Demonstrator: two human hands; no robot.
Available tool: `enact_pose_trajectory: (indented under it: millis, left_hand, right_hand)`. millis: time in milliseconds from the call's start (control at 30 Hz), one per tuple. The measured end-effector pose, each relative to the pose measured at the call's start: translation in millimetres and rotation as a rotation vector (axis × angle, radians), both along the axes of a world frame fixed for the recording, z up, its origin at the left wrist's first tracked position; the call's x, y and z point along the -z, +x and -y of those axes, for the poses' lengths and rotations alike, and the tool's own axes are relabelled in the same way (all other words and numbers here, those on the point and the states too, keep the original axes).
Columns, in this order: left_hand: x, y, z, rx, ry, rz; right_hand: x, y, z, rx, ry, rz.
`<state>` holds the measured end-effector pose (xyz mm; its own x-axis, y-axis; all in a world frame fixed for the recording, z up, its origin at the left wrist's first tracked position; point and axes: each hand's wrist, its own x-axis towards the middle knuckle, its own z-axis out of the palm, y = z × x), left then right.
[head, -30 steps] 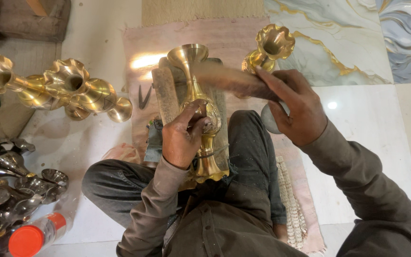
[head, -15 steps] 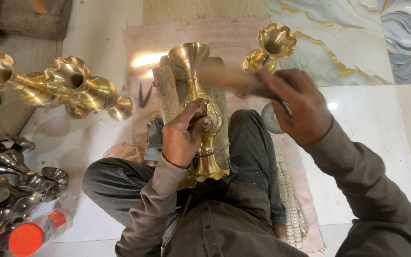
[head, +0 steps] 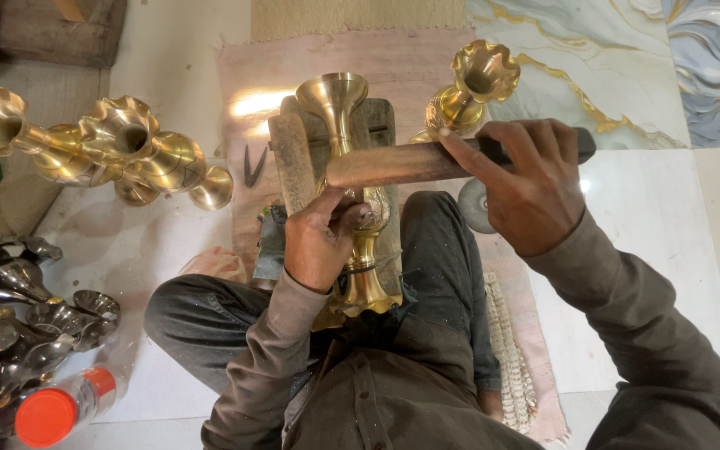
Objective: The person sits cross-legged on the floor with a brass vase clamped to a wooden block and engraves decorative patterns into its surface. They hold a chisel against the metal and strike it with a wooden mallet, rotating the vase to work different areas of the design.
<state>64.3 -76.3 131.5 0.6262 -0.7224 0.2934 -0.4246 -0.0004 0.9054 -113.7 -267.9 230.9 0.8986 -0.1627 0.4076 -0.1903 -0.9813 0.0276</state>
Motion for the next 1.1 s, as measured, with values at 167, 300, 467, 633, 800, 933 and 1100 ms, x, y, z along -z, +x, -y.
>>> enact_pose_trajectory:
  millis: [167,300,467,633,800,933,1100]
  left_hand:
    - [1.7,3.1,-2.3,0.027,-0.025,0.020]
    - [1.2,4.5,-0.3,0.031,-0.030,0.033]
    - [1.5,2.4,-0.2,0.005,0.040,0.005]
    - [2.8,2.7,-1.3,0.016,0.037,0.010]
    - [1.4,5.2,-3.0,0.052,-0.043,0.041]
    - [-0.2,6.5,-3.2,0.043,0.016,0.077]
    - [0.6,6.4,-1.5,0.039,-0.005,-0.002]
  right_hand:
    - [-12.0,1.4,-7.7,-0.066,0.390,0.095]
    - [-7.0,1.5,-4.3,-0.047,0.344,0.078]
    - [7.4,-2.3,4.3,-0.022,-0.055,0.032]
    - [7.1,-5.0,5.5,-0.016,-0.108,-0.034]
    - [-2.5,-1.2,-1.4,-0.024,0.423,0.111]
    - [-8.2,-0.2,-6.1,0.010,-0.144,-0.021]
    - [-6.3,0.7,-6.9,-0.015,0.078,0.051]
